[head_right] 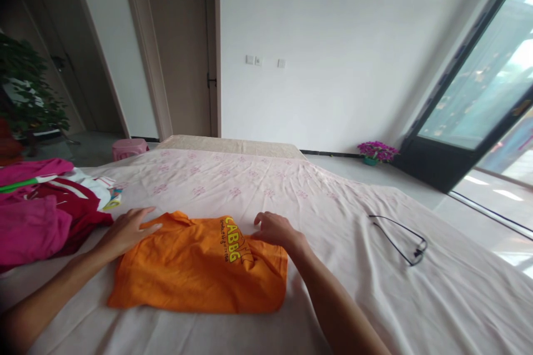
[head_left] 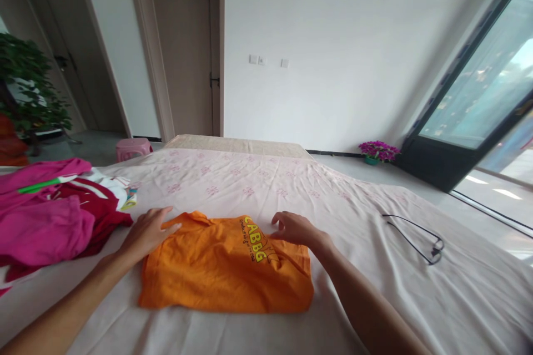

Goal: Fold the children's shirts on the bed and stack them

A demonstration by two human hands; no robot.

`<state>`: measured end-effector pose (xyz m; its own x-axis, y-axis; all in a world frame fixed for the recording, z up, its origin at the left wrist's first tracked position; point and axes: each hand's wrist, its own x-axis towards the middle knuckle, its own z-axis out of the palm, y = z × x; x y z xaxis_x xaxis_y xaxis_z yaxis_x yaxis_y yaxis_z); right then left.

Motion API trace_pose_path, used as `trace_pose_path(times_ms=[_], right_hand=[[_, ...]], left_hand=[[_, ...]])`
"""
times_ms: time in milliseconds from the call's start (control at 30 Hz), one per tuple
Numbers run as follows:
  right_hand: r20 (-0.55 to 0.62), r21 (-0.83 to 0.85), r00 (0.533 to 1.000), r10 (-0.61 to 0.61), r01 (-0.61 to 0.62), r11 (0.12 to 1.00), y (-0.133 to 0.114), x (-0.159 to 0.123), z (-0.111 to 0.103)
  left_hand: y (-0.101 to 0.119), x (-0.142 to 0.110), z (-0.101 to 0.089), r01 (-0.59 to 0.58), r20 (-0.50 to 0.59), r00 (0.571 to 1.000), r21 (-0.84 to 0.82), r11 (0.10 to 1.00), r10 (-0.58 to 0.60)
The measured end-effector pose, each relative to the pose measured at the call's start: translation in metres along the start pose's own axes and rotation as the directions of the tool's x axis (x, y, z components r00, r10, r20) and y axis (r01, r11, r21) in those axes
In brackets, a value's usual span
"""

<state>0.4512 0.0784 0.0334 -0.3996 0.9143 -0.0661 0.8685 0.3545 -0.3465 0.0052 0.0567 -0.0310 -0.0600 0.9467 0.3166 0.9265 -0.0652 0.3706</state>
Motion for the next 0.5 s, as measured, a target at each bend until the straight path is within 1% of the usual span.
trace_pose_path(times_ms=[67, 100, 167, 200, 233, 267, 300, 333, 367, 400, 433, 467, 500], right_hand=[[0.035, -0.046, 0.999, -0.016, 0.017, 0.999, -0.006, -0.008, 0.002], [0.058, -0.053, 0.998, -0.019, 0.022, 0.998, -0.008, -0.011, 0.004], [0.103, -0.057, 0.994, -0.038, 0.044, 0.997, -0.01, -0.014, 0.006], [0.096, -0.067, 0.994, -0.046, 0.053, 0.996, -0.01, -0.015, 0.006], [0.053, -0.085, 0.998, -0.039, 0.043, 0.995, -0.009, -0.016, 0.004], [-0.035, -0.104, 0.999, -0.017, 0.013, 0.994, -0.008, -0.016, 0.001], [-0.161, -0.116, 0.987, 0.016, -0.035, 0.993, -0.005, -0.016, -0.004], [-0.308, -0.114, 0.95, 0.051, -0.091, 0.989, -0.002, -0.016, -0.009], [-0.449, -0.101, 0.89, 0.076, -0.136, 0.986, 0.001, -0.017, -0.016], [-0.564, -0.08, 0.821, 0.085, -0.157, 0.984, 0.005, -0.017, -0.023], [-0.645, -0.055, 0.76, 0.079, -0.15, 0.987, 0.01, -0.018, -0.029], [-0.69, -0.023, 0.72, 0.071, -0.12, 0.992, 0.015, -0.018, -0.034], [-0.7, 0.02, 0.711, 0.071, -0.079, 0.997, 0.021, -0.019, -0.037]], left_hand=[[0.006, 0.004, 0.002, -0.022, 0.053, 0.998, -0.034, 0.999, 0.024], [0.01, 0.005, 0.003, -0.008, 0.065, 0.998, -0.073, 0.997, 0.013], [0.019, 0.006, 0.001, 0.076, 0.038, 0.997, -0.172, 0.982, -0.07], [0.023, 0.006, -0.002, 0.121, -0.006, 0.992, -0.231, 0.966, -0.125], [0.027, 0.006, -0.006, 0.15, -0.069, 0.982, -0.293, 0.944, -0.177], [0.03, 0.007, -0.012, 0.157, -0.138, 0.966, -0.348, 0.924, -0.217], [0.032, 0.007, -0.018, 0.148, -0.209, 0.947, -0.391, 0.909, -0.244], [0.033, 0.008, -0.023, 0.133, -0.271, 0.926, -0.421, 0.897, -0.265], [0.034, 0.008, -0.029, 0.122, -0.316, 0.906, -0.441, 0.889, -0.281], [0.033, 0.009, -0.033, 0.121, -0.345, 0.89, -0.454, 0.883, -0.299], [0.032, 0.009, -0.035, 0.124, -0.354, 0.881, -0.467, 0.875, -0.314], [0.029, 0.009, -0.036, 0.129, -0.349, 0.879, -0.484, 0.865, -0.326], [0.027, 0.008, -0.034, 0.136, -0.333, 0.88, -0.506, 0.852, -0.338]])
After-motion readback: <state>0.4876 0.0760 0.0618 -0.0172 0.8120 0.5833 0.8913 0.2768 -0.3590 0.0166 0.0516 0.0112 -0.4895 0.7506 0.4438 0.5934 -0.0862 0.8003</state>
